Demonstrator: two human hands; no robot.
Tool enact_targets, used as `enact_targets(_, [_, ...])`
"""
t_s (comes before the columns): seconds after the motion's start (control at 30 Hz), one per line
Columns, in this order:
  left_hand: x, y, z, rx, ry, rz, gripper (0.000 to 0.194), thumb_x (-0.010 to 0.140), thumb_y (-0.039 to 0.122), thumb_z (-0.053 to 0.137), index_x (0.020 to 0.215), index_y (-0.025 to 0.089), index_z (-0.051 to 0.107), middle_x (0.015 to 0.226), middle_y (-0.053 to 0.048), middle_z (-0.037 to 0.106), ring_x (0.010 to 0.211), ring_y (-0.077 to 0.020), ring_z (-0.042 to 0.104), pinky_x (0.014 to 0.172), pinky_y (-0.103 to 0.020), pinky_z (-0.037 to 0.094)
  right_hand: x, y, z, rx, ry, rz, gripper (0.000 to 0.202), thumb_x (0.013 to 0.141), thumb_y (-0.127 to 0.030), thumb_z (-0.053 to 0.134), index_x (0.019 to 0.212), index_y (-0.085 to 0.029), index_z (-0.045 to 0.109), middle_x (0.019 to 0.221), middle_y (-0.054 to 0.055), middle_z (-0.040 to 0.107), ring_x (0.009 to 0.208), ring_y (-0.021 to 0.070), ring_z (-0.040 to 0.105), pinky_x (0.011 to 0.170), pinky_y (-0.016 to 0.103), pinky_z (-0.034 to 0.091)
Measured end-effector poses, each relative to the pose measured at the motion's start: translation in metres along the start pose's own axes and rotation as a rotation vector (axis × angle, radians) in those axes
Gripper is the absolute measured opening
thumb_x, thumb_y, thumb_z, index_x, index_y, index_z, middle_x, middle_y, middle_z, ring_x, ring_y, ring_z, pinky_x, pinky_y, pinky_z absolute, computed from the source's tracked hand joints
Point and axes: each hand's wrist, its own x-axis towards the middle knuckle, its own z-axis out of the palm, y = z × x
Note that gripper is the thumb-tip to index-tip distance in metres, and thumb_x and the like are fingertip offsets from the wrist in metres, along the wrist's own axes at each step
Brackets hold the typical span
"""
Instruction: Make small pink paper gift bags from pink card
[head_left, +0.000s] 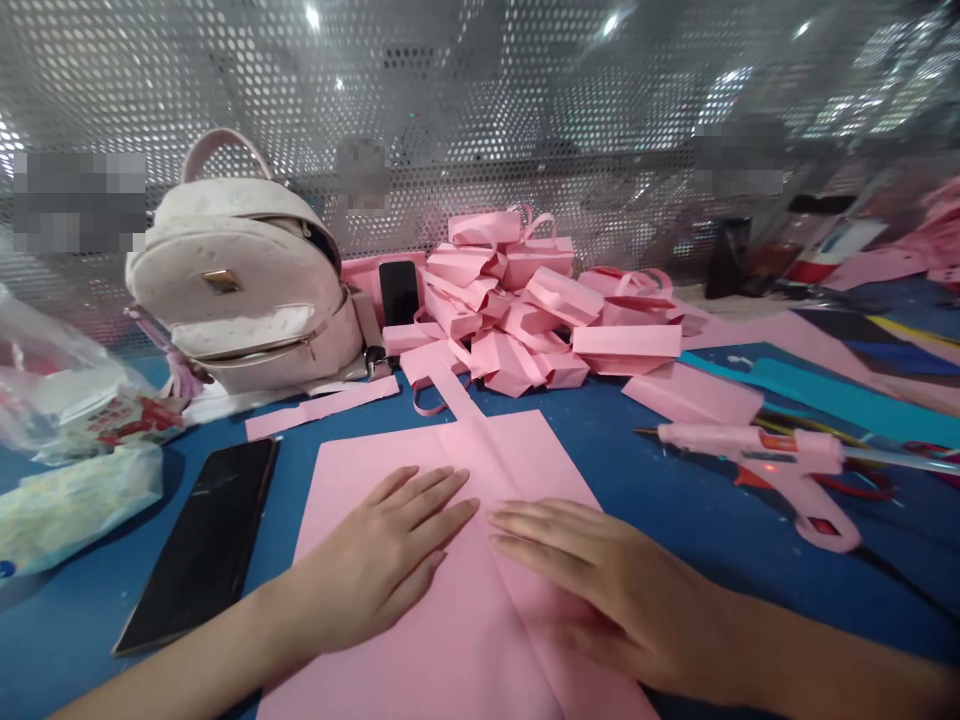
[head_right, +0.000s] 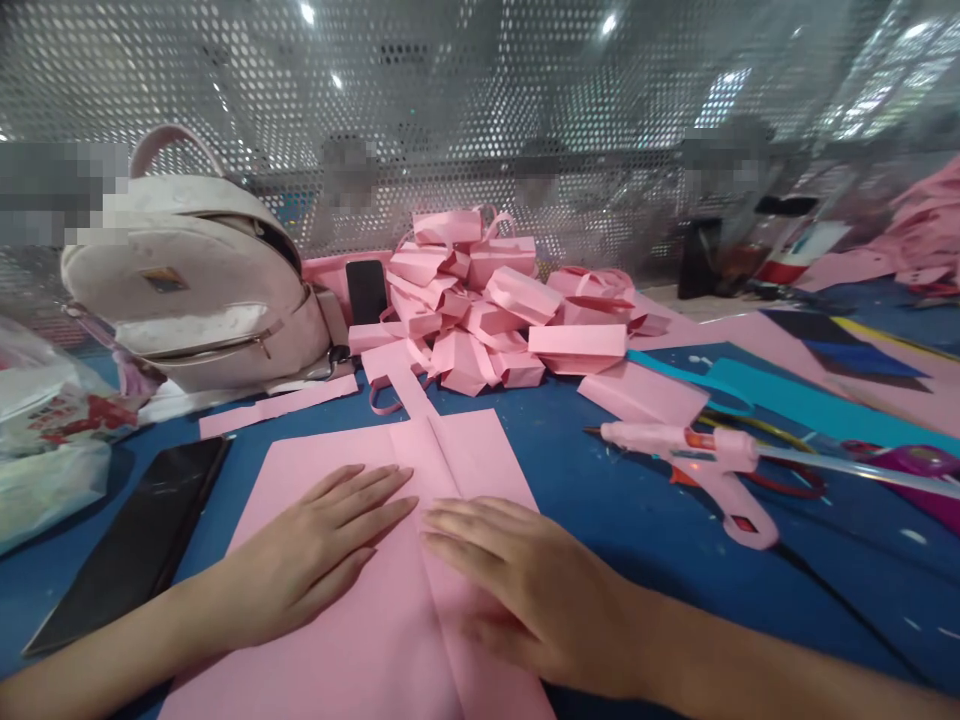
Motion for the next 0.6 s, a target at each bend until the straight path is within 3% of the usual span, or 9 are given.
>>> enact_targets(0.37, [-0.0011,-0.0015,0.0033,0.038,0.043,0.036,0.048,0.102,0.017,0.038,0.15,0.022,0.036,0.166,-0.009,0.024,0.153,-0.0255,0.026,0.12,-0.058,0.033,0.0053,-0.0034,-0.0052,0.008,-0.045,-0.009,0.057,0.101,-0.043,0.052,0.149,-0.011,0.049,0.154,0.014,0.046,0.145,0.0233,0.041,0.121,0.037,0.033])
enact_targets(0.5, [-0.0006,0.0002,0.0046,0.057,0.113,0.069,0.04,0.101,0.014,0.039,0.14,0.017,0.046,0.162,-0.014,0.034,0.15,-0.0287,0.033,0.118,-0.058,0.037,0.0039,-0.0027,-0.0045,0.007,-0.032,-0.015,0.056,0.1,-0.041,0.054,0.148,-0.012,0.05,0.153,0.014,0.048,0.143,0.0237,0.044,0.121,0.037,0.035])
enact_targets(0.6, [-0.0004,0.0025,0.0067,0.091,0.208,0.005,0.034,0.103,0.019,0.04,0.135,0.012,0.049,0.155,-0.018,0.045,0.143,-0.0291,0.045,0.114,-0.054,0.044,0.0042,-0.0027,-0.0047,0.013,-0.033,-0.009,0.056,0.1,-0.04,0.054,0.149,-0.012,0.049,0.153,0.014,0.048,0.143,0.0244,0.044,0.12,0.038,0.035])
